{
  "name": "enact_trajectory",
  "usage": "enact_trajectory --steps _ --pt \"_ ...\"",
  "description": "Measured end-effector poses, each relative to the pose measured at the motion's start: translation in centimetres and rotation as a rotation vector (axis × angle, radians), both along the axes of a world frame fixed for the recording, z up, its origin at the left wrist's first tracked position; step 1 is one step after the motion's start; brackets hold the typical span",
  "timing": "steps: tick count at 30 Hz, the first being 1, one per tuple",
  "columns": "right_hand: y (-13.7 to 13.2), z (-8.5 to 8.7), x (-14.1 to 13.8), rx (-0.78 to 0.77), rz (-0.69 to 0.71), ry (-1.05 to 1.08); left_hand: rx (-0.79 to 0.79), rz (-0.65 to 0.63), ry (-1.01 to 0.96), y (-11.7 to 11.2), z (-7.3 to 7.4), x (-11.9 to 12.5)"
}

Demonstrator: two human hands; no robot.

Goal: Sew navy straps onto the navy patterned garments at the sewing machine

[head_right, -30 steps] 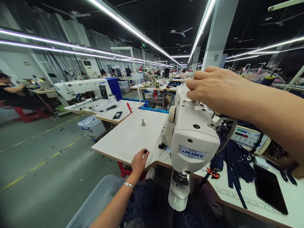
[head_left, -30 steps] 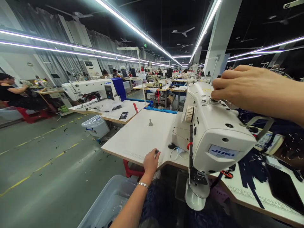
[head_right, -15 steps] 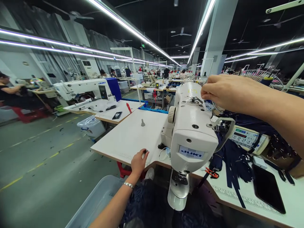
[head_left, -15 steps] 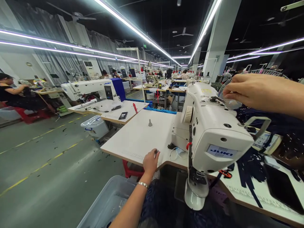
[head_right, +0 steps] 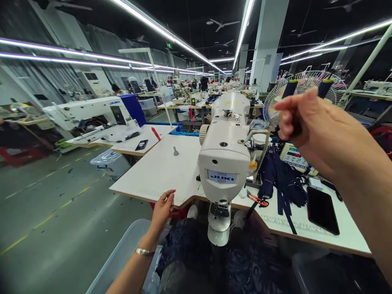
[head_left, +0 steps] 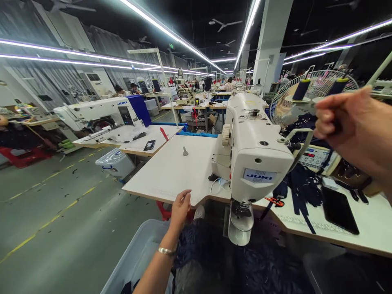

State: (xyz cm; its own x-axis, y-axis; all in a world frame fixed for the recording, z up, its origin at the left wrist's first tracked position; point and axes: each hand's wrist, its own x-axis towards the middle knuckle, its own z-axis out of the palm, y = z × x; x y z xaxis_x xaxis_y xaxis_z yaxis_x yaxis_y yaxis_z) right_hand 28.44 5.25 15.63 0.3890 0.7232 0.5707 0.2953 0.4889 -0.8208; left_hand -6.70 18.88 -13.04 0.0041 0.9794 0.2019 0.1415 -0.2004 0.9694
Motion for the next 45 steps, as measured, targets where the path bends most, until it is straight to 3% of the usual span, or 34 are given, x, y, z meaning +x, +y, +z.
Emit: enact_trajectory --steps 2,6,8,10,13,16,18,21,25,30,34,37,40,43,45 --pt "-2.7 -4.9 0.3 -0.046 0.078 0.316 -0.015 -0.101 -0.03 -2.4 1.3 -0.9" --pt "-6.7 -14.9 -2.2 -0.244 0.049 0.88 -0.009 -0.333 0.001 -7.3 5.3 -1.2" --pt "-7.7 -18.3 -4.2 -0.368 0.069 1.129 0.057 -0.603 0.098 -9.6 7.3 0.0" --pt "-8.3 -20.1 -6.2 -0.429 0.108 1.297 0.141 -0.757 0.192 -11.8 8.9 2.1" --pt "-8.6 -20.8 -8.3 -0.431 0.163 1.395 0.543 -0.901 0.464 -14.2 9.8 6.0" --pt "-9.1 -20.7 -9.6 -0.47 0.195 1.377 0.913 -0.846 0.752 -15.4 9.6 8.9" --pt "-9.5 -20.8 -10.3 -0.519 0.208 1.317 0.99 -0.805 0.883 -15.6 9.4 9.9" --pt "-10.1 -21.6 -11.1 -0.562 0.26 1.182 0.94 -0.824 0.921 -15.6 8.9 10.4" --pt "-10.7 -22.9 -10.9 -0.607 0.309 0.818 0.732 -0.902 0.661 -15.5 8.2 9.9" --pt "-10.8 -23.9 -8.9 -0.595 0.112 0.004 0.261 -0.847 0.317 -15.6 7.6 8.6" --pt "-10.7 -23.7 -8.3 -0.411 0.018 -0.3 0.077 -0.809 0.322 -15.4 7.7 8.1" --pt "-10.8 -23.7 -8.5 -0.299 -0.011 -0.422 0.108 -0.833 0.374 -15.3 7.7 8.1" --pt "-11.2 -24.0 -8.8 -0.153 0.018 -0.535 0.276 -0.849 0.427 -15.3 7.3 8.1" --pt "-11.7 -24.1 -8.9 -0.088 0.226 -0.583 0.389 -0.853 0.451 -15.4 6.8 8.2" --pt "-11.8 -24.0 -8.8 -0.17 0.343 -0.454 0.4 -0.827 0.418 -15.5 6.5 8.4"
